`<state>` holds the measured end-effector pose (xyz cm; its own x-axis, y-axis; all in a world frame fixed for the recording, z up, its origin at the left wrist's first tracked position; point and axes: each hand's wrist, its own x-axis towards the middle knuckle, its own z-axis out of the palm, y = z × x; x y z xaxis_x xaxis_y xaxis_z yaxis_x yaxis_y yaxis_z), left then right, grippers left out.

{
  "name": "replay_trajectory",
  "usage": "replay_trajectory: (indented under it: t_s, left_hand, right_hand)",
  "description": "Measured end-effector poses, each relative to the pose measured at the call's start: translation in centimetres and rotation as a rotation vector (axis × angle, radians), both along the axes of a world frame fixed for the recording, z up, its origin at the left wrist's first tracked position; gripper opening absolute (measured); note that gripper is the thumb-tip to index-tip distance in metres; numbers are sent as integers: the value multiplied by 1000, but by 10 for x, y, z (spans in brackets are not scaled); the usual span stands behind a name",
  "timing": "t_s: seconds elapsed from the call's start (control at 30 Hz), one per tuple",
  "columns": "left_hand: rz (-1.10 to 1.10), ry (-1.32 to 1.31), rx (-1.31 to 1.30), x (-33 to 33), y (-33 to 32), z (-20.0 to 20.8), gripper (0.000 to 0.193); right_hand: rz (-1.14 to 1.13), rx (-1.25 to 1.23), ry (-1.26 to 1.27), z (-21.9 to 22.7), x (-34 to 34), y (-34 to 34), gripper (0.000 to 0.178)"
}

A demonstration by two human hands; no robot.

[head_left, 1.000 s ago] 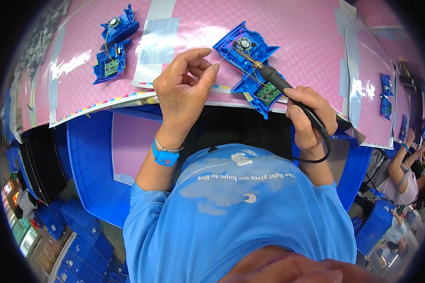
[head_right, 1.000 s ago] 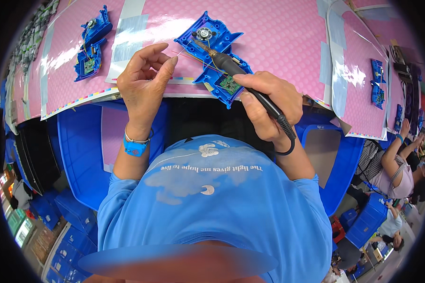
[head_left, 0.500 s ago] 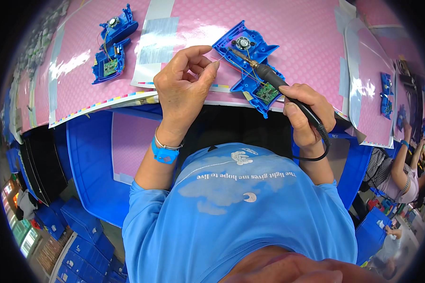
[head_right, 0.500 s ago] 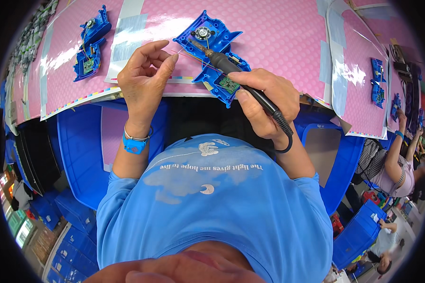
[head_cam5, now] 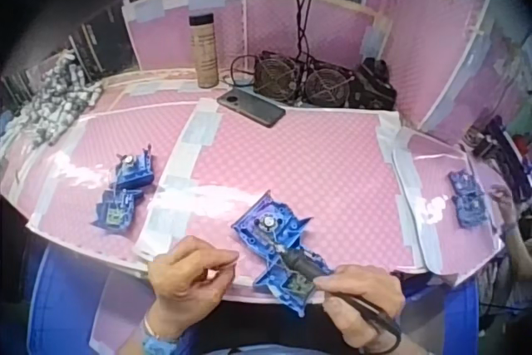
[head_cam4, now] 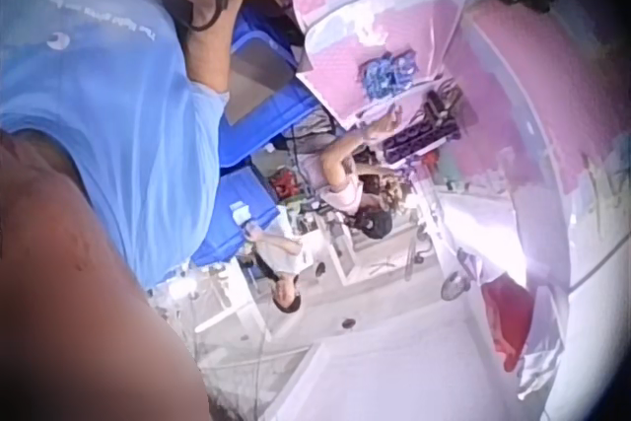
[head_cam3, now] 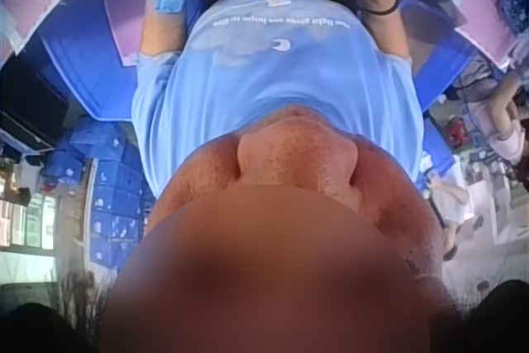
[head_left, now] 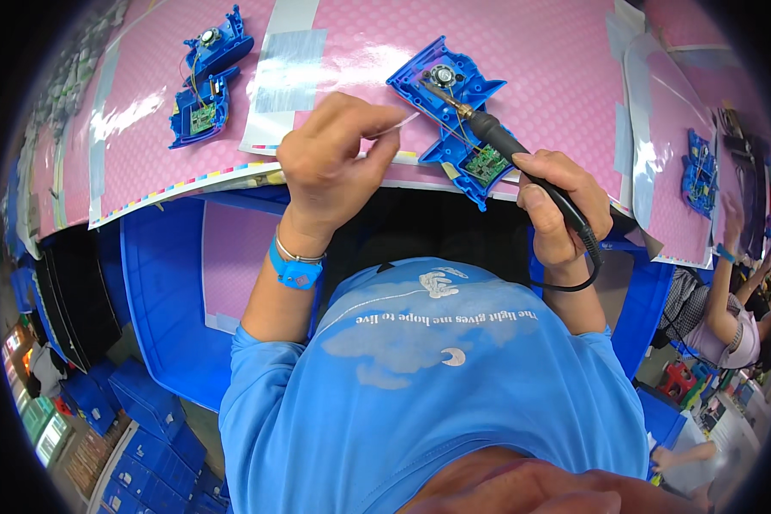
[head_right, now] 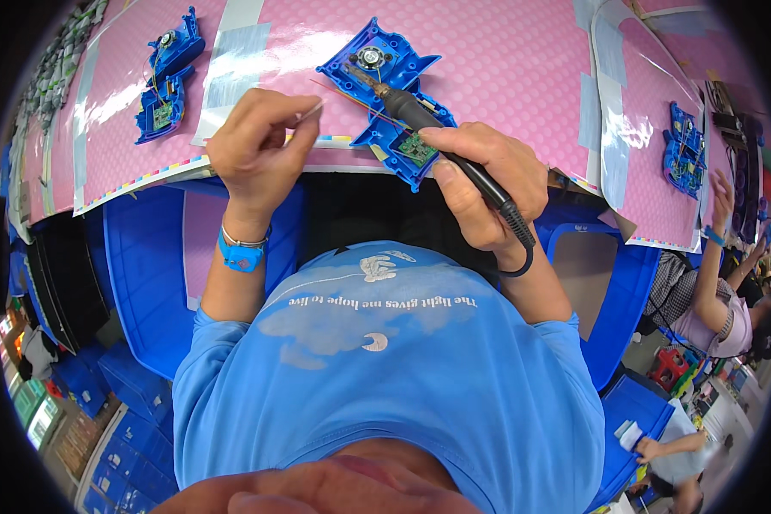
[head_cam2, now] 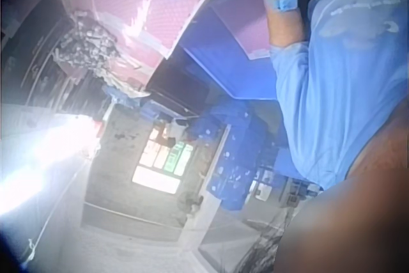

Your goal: Soldering electronic components onto small blue circuit boards on a factory workbench.

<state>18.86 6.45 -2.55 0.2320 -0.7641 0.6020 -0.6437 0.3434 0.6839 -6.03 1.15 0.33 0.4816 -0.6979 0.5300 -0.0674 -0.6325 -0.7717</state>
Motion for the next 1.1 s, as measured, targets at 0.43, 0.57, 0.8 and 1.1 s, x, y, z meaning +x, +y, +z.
replay_trajectory:
  t_s: [0.43,0.57,0.8,1.1]
  left_hand:
    - [-99,-448,-122,8,-17,-7,27]
    - [-143,-401,-109,8,-21,-9,26]
    - [-148,-399,-127,9,-24,-12,24]
    - [-166,-394,-113,9,-23,-13,31]
  right_hand:
    - [1,-5,17,0,-1,-1,28]
    - [3,-16,8,-2,0,-2,29]
    - [3,-16,-7,-4,-2,-2,28]
    - [-7,-13,21,-4,-1,-2,28]
